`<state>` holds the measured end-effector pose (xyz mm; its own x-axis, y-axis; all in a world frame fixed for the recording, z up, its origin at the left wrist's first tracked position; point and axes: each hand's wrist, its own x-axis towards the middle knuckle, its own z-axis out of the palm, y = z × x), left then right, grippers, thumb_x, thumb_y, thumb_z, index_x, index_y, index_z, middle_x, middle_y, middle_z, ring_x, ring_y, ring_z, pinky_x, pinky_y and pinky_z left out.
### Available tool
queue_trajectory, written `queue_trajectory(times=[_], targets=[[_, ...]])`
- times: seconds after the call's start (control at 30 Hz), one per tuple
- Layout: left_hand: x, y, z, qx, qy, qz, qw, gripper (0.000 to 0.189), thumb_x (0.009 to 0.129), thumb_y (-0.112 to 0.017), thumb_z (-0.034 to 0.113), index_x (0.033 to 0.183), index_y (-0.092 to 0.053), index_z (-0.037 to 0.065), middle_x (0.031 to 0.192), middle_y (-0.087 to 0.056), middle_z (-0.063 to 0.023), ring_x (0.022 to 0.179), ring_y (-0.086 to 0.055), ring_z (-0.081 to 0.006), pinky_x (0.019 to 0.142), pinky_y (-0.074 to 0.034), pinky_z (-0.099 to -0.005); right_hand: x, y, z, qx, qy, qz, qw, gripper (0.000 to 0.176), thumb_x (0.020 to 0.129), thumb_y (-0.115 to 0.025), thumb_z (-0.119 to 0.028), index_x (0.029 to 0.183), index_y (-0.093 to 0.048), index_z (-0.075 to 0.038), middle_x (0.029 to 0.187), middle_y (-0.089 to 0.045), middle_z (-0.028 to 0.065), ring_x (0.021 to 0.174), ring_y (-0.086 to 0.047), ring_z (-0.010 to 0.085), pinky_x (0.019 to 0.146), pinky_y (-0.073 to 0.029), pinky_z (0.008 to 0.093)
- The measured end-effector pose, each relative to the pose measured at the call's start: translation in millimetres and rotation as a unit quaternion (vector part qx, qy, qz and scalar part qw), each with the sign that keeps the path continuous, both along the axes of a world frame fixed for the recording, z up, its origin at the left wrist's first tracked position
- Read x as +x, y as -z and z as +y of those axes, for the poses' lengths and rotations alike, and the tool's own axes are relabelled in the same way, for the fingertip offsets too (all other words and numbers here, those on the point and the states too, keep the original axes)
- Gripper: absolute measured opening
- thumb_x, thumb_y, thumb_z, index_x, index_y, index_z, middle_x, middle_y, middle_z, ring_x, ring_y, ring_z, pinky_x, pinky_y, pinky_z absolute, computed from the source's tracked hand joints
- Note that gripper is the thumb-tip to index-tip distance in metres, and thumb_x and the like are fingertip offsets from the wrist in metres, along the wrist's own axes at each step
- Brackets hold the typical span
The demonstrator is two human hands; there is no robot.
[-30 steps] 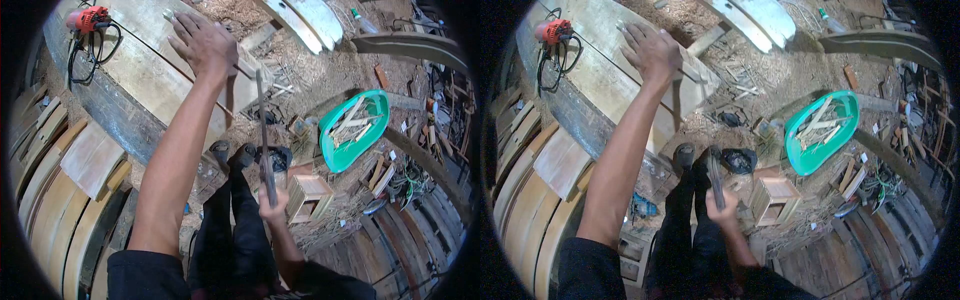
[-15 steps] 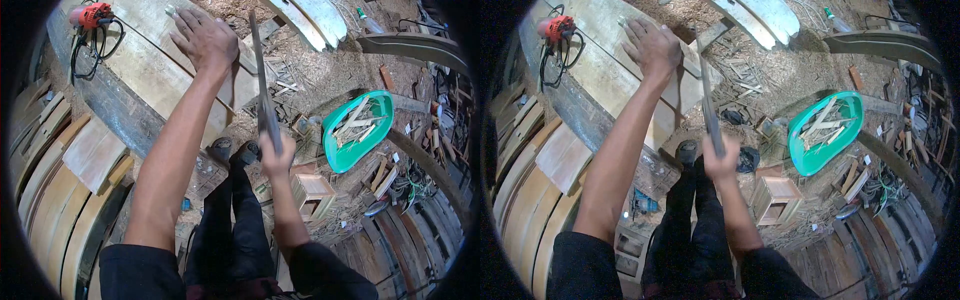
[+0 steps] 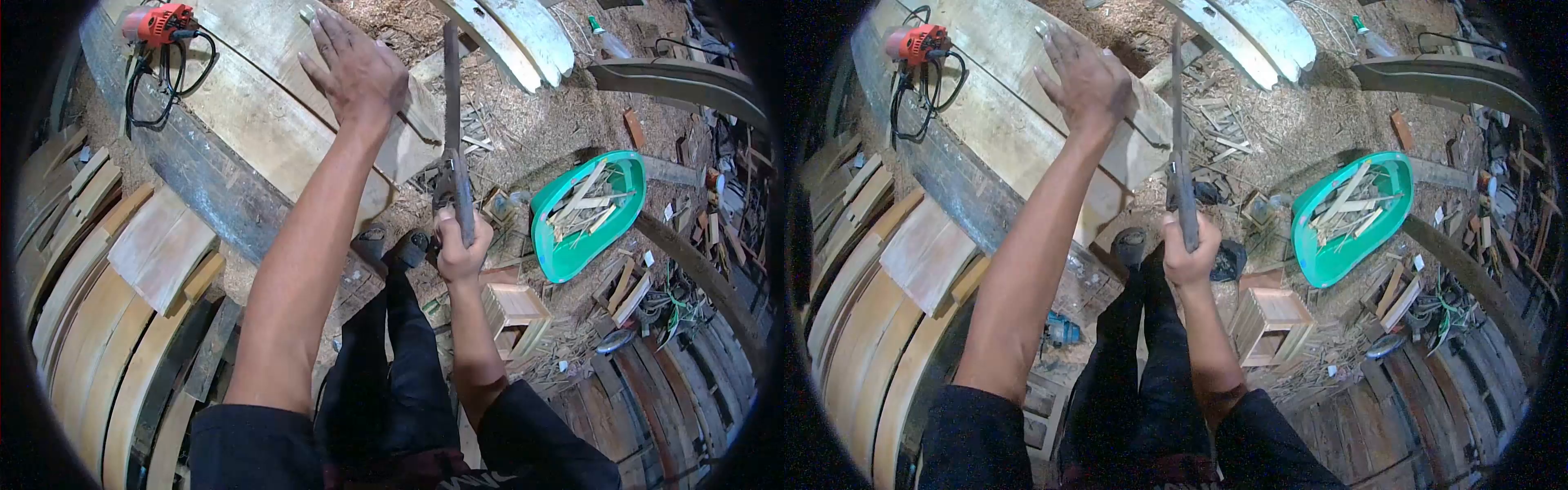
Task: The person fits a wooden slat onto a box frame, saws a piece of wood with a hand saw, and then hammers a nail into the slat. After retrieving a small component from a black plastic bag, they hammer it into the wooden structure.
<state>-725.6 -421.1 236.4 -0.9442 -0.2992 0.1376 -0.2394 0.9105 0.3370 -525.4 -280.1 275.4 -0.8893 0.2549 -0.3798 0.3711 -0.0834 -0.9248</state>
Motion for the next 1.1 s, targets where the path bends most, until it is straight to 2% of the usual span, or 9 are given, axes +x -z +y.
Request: queue_trajectory(times=[0.1, 0.13, 0.27, 0.4, 0.57, 0.6, 0.93, 1.03, 1.1], targets=[[-3.1, -5.7, 1.0, 0.066, -0.004, 0.037, 0.997, 0.072, 0.095, -0.037, 0.035, 0.151, -0.02, -0.008, 0.161, -0.013, -0.0244, 0.151, -0.009, -0.0372, 0.12, -0.001, -0.0537, 7.6, -0.1, -0.1, -0.035, 0.023, 0.004, 0.999, 0.023, 0.086, -0.062, -0.01, 0.067, -0.053, -0.004, 0.059, -0.048, -0.0056, 0.054, -0.042, 0.0045, 0.049, -0.033, 0.0247], [-2.0, -8.4, 0.7, 0.104, -0.01, 0.056, 0.993, 0.072, 0.096, -0.037, 0.034, 0.15, -0.019, -0.01, 0.161, -0.014, -0.0255, 0.15, -0.01, -0.0375, 0.12, 0.0, -0.0542, 4.7, -4.0, -1.9, 0.038, 0.012, 0.007, 0.999, 0.023, 0.086, -0.062, -0.01, 0.066, -0.053, -0.004, 0.058, -0.048, -0.0053, 0.054, -0.042, 0.0044, 0.049, -0.034, 0.0252], [1.4, -14.9, 5.7, 0.167, -0.098, 0.077, 0.978, 0.073, 0.096, -0.037, 0.035, 0.15, -0.017, -0.012, 0.159, -0.017, -0.0269, 0.15, -0.013, -0.0363, 0.12, -0.002, -0.0543, 5.5, 3.2, -0.3, 0.098, -0.037, 0.042, 0.994, 0.026, 0.085, -0.064, -0.013, 0.063, -0.051, -0.004, 0.053, -0.045, -0.0022, 0.049, -0.041, 0.0068, 0.046, -0.033, 0.0274], [1.8, -10.2, 17.3, 0.034, -0.108, 0.021, 0.993, 0.071, 0.097, -0.034, 0.035, 0.151, -0.019, -0.008, 0.16, -0.019, -0.0242, 0.15, -0.016, -0.0344, 0.119, -0.007, -0.0538, 7.0, -2.0, -4.3, 0.122, -0.02, 0.047, 0.991, 0.027, 0.083, -0.064, -0.012, 0.062, -0.05, -0.004, 0.051, -0.043, 0.0009, 0.046, -0.04, 0.0088, 0.046, -0.034, 0.0283], [-0.5, -6.2, 21.0, 0.019, -0.119, 0.002, 0.993, 0.073, 0.094, -0.038, 0.031, 0.151, -0.017, -0.008, 0.16, -0.019, -0.0238, 0.15, -0.016, -0.0332, 0.12, -0.006, -0.0537, 36.7, -9.5, -23.4, 0.108, 0.04, 0.051, 0.992, 0.027, 0.081, -0.066, -0.01, 0.061, -0.05, -0.003, 0.051, -0.043, 0.0023, 0.045, -0.041, 0.0103, 0.046, -0.035, 0.0302], [0.0, -7.3, 21.2, 0.013, -0.12, -0.008, 0.993, 0.073, 0.094, -0.039, 0.031, 0.152, -0.017, -0.008, 0.16, -0.019, -0.0236, 0.15, -0.016, -0.0331, 0.12, -0.005, -0.0536, 31.5, -22.9, -25.4, 0.107, 0.032, 0.06, 0.992, 0.026, 0.081, -0.066, -0.01, 0.062, -0.05, -0.003, 0.05, -0.043, 0.0027, 0.045, -0.042, 0.0108, 0.046, -0.036, 0.0307], [-1.6, -5.3, 19.2, -0.03, -0.094, -0.026, 0.995, 0.071, 0.092, -0.041, 0.026, 0.152, -0.019, -0.004, 0.159, -0.019, -0.0248, 0.15, -0.016, -0.0338, 0.119, -0.006, -0.0577, 54.0, -10.0, -34.3, 0.086, 0.025, -0.009, 0.996, 0.026, 0.081, -0.068, -0.011, 0.062, -0.052, -0.004, 0.051, -0.042, 0.0045, 0.047, -0.043, 0.0113, 0.047, -0.037, 0.0309], [2.5, -3.4, 19.6, -0.028, -0.098, -0.027, 0.994, 0.068, 0.093, -0.04, 0.027, 0.152, -0.022, -0.003, 0.16, -0.02, -0.0222, 0.15, -0.016, -0.0327, 0.118, -0.008, -0.0579, 80.1, -24.4, -29.7, 0.156, -0.009, 0.027, 0.987, 0.027, 0.082, -0.068, -0.011, 0.062, -0.052, -0.004, 0.052, -0.042, 0.0045, 0.047, -0.044, 0.0118, 0.048, -0.037, 0.0311], [-7.4, -2.6, 19.5, -0.021, -0.105, -0.011, 0.994, 0.067, 0.094, -0.039, 0.027, 0.152, -0.023, -0.002, 0.16, -0.021, -0.0207, 0.15, -0.016, -0.0319, 0.118, -0.009, -0.0578, 70.1, -12.8, -28.8, 0.123, 0.017, 0.036, 0.992, 0.028, 0.084, -0.067, -0.013, 0.062, -0.05, -0.005, 0.053, -0.043, 0.0026, 0.048, -0.042, 0.0104, 0.047, -0.035, 0.0302]])
